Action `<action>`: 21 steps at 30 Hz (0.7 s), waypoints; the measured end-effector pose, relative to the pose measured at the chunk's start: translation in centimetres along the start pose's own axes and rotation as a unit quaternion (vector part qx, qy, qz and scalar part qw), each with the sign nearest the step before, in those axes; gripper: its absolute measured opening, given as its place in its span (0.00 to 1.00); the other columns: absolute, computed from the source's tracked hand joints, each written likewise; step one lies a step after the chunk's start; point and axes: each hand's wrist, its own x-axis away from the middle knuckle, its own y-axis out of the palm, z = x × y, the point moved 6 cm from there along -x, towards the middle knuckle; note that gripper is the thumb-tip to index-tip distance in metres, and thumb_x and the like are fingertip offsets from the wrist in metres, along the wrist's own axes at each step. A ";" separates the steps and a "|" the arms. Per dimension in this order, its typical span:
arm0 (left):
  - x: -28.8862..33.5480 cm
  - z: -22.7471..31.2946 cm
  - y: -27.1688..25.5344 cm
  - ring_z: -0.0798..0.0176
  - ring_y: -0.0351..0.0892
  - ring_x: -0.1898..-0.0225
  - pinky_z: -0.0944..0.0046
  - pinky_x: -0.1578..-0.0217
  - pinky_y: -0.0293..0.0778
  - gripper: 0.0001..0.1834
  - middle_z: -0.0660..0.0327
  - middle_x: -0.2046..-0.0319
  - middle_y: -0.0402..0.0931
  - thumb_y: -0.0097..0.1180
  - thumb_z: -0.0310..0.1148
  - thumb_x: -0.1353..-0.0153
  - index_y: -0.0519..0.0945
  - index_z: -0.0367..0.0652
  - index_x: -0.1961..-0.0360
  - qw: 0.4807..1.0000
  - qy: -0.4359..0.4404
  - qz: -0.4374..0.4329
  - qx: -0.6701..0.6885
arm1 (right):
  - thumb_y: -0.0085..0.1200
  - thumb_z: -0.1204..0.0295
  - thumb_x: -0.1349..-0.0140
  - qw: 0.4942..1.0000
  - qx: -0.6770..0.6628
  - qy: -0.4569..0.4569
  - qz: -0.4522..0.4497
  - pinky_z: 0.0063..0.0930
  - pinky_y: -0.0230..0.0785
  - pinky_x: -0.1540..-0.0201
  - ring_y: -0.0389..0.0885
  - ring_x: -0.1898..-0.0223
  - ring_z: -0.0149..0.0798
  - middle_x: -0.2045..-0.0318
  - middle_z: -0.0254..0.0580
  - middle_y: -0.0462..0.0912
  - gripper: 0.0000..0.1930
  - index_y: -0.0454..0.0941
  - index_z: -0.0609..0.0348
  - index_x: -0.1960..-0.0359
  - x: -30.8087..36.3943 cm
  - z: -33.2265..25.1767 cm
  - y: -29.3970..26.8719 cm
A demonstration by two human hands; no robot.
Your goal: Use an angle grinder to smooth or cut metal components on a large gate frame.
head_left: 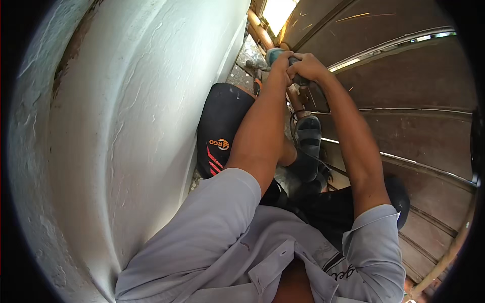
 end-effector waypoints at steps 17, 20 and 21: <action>-0.8 1.5 -1.3 0.57 0.78 0.79 0.58 0.80 0.78 0.16 0.55 0.74 0.75 0.57 0.42 0.43 0.73 0.40 0.64 0.997 0.032 -0.033 0.058 | 0.61 0.70 0.66 0.999 -0.030 -0.005 0.024 0.27 0.71 0.76 0.77 0.78 0.33 0.76 0.43 0.81 0.24 0.80 0.67 0.61 0.5 -2.2 1.2; -1.4 0.8 -1.5 0.53 0.80 0.76 0.53 0.71 0.82 0.16 0.54 0.74 0.77 0.51 0.44 0.40 0.74 0.40 0.65 1.000 0.013 -0.018 0.006 | 0.61 0.70 0.66 1.000 -0.019 0.000 0.008 0.27 0.71 0.75 0.77 0.78 0.33 0.76 0.43 0.81 0.24 0.80 0.67 0.62 0.5 -1.6 0.8; -1.4 0.4 -1.2 0.53 0.80 0.76 0.53 0.71 0.82 0.16 0.54 0.74 0.77 0.51 0.44 0.40 0.74 0.40 0.65 1.000 0.009 -0.019 0.005 | 0.61 0.70 0.66 1.000 -0.019 0.004 0.010 0.27 0.71 0.75 0.77 0.78 0.33 0.76 0.43 0.81 0.24 0.80 0.67 0.62 0.5 -1.2 0.6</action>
